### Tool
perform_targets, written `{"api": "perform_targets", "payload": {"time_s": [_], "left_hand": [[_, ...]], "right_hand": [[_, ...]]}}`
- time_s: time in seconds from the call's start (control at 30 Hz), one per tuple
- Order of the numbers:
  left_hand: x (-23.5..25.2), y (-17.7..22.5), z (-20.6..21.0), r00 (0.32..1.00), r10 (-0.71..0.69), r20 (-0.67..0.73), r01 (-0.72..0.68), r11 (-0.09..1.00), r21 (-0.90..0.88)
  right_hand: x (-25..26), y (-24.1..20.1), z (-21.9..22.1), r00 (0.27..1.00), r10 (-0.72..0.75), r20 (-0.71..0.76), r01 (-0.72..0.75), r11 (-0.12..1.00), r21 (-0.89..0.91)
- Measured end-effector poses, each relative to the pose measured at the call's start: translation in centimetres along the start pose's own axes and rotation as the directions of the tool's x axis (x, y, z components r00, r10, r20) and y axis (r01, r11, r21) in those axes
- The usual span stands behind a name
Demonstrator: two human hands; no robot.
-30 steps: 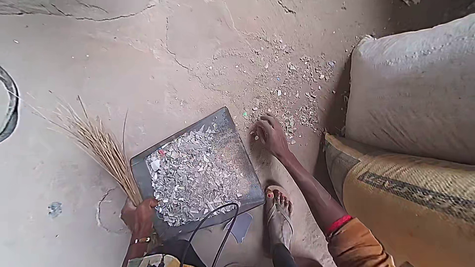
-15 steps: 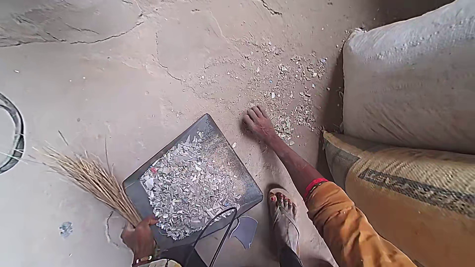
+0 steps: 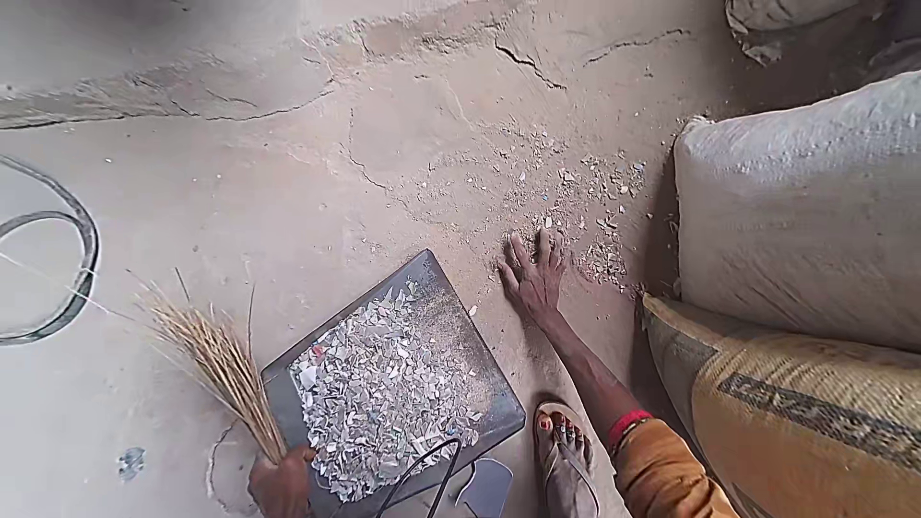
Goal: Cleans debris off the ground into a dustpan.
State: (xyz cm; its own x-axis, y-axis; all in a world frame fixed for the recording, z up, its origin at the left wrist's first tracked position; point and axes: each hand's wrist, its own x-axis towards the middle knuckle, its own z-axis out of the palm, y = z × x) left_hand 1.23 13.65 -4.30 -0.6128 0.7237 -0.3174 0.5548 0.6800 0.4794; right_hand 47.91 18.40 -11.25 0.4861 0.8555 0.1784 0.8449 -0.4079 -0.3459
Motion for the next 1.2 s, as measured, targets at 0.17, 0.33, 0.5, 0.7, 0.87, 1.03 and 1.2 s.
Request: {"api": "perform_targets", "payload": {"time_s": [0.17, 0.33, 0.5, 0.7, 0.87, 1.03, 1.2], "left_hand": [[0.1, 0.0, -0.1, 0.999, -0.026, 0.04, 0.024, 0.999, 0.046], [0.4, -0.2, -0.7, 0.992, -0.102, 0.079, 0.097, 0.994, 0.055], [0.5, -0.2, -0.8, 0.99, -0.072, 0.121, 0.06, 0.993, 0.103], [0.5, -0.8, -0.4, 0.995, -0.049, 0.085, 0.047, 0.998, 0.029], [0.1, -0.7, -0.4, 0.994, 0.014, 0.11, -0.011, 0.999, -0.031], [0.6, -1.3, -0.3, 0.989, 0.076, 0.127, -0.074, 0.997, -0.026], [0.4, -0.3, -0.6, 0.989, 0.071, 0.129, -0.071, 0.997, -0.001]], "right_hand": [[6.6, 2.4, -2.5, 0.986, -0.149, 0.07, 0.152, 0.987, -0.043], [9.7, 2.5, -6.9, 0.96, 0.168, 0.222, -0.198, 0.972, 0.122], [7.6, 2.7, -7.4, 0.736, 0.579, 0.35, -0.614, 0.355, 0.704], [-3.1, -10.3, -10.0, 0.655, -0.041, 0.754, -0.748, 0.1, 0.656], [-4.3, -11.9, -11.6, 0.707, -0.461, 0.537, -0.158, 0.636, 0.755], [-1.3, 1.6, -7.4, 0.903, 0.423, 0.071, -0.428, 0.899, 0.091], [0.5, 7.7, -3.8, 0.782, 0.616, -0.096, -0.621, 0.783, -0.034]]}}
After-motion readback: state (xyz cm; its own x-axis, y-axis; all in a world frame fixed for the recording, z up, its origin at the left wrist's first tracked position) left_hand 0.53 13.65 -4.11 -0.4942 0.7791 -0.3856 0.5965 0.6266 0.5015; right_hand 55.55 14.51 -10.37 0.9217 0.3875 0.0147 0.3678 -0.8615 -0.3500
